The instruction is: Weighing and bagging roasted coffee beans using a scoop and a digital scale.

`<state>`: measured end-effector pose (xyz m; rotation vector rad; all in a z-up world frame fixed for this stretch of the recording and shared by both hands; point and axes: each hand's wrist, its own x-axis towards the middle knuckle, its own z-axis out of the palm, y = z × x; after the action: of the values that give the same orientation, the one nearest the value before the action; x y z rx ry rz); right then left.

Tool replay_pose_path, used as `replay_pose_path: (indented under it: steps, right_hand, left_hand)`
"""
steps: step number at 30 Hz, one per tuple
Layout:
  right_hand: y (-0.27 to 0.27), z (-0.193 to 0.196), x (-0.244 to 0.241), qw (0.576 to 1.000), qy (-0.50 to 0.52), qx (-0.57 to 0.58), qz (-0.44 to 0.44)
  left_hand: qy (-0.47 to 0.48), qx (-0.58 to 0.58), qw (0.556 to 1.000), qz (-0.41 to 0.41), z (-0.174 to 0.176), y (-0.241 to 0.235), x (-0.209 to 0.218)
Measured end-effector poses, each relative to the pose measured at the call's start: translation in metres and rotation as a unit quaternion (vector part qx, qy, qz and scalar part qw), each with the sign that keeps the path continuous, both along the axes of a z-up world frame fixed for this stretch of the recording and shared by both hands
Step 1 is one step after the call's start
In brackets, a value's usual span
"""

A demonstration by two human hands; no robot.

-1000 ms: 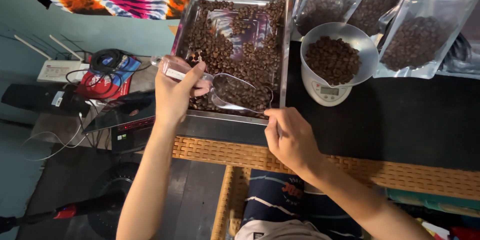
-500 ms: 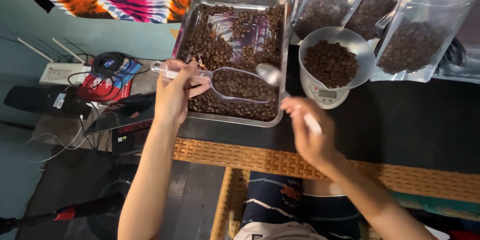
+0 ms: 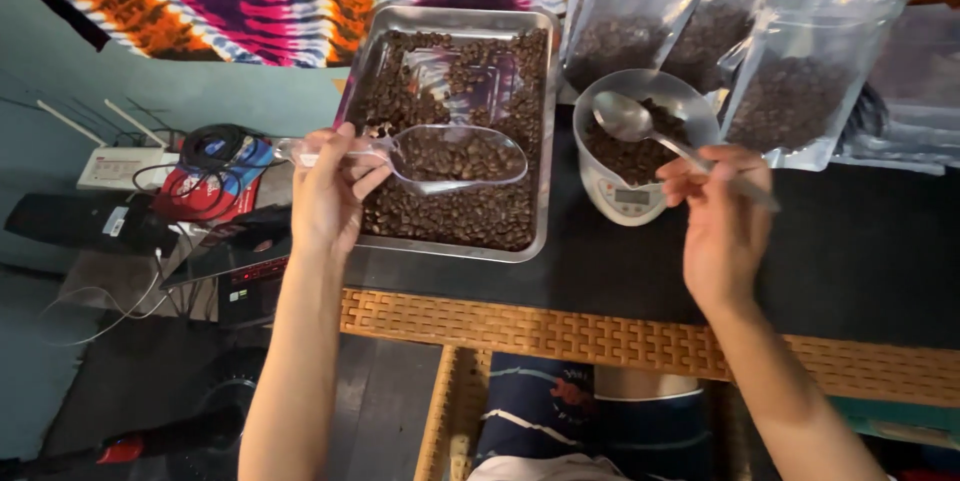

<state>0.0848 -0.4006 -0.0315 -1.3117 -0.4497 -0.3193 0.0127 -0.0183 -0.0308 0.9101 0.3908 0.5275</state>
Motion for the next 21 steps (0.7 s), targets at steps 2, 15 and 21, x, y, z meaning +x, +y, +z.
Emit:
replay_pose_path:
  steps: [2, 15, 21]
  right_hand:
    - [-0.014, 0.002, 0.011, 1.0, 0.018, 0.025, -0.006]
    - [-0.087, -0.04, 0.111, 0.989, 0.04, 0.097, -0.105]
    - [-0.07, -0.02, 0.085, 0.995, 0.014, -0.054, -0.088]
  left_hand:
    - [0.005, 0.007, 1.0, -0.012, 0.018, -0.007, 0.002]
    - [-0.043, 0.047, 0.994, -0.094, 0.062, -0.085, 0.092]
    - [-0.041, 0.103, 0.991, -0.081, 0.039, -0.106, 0.124]
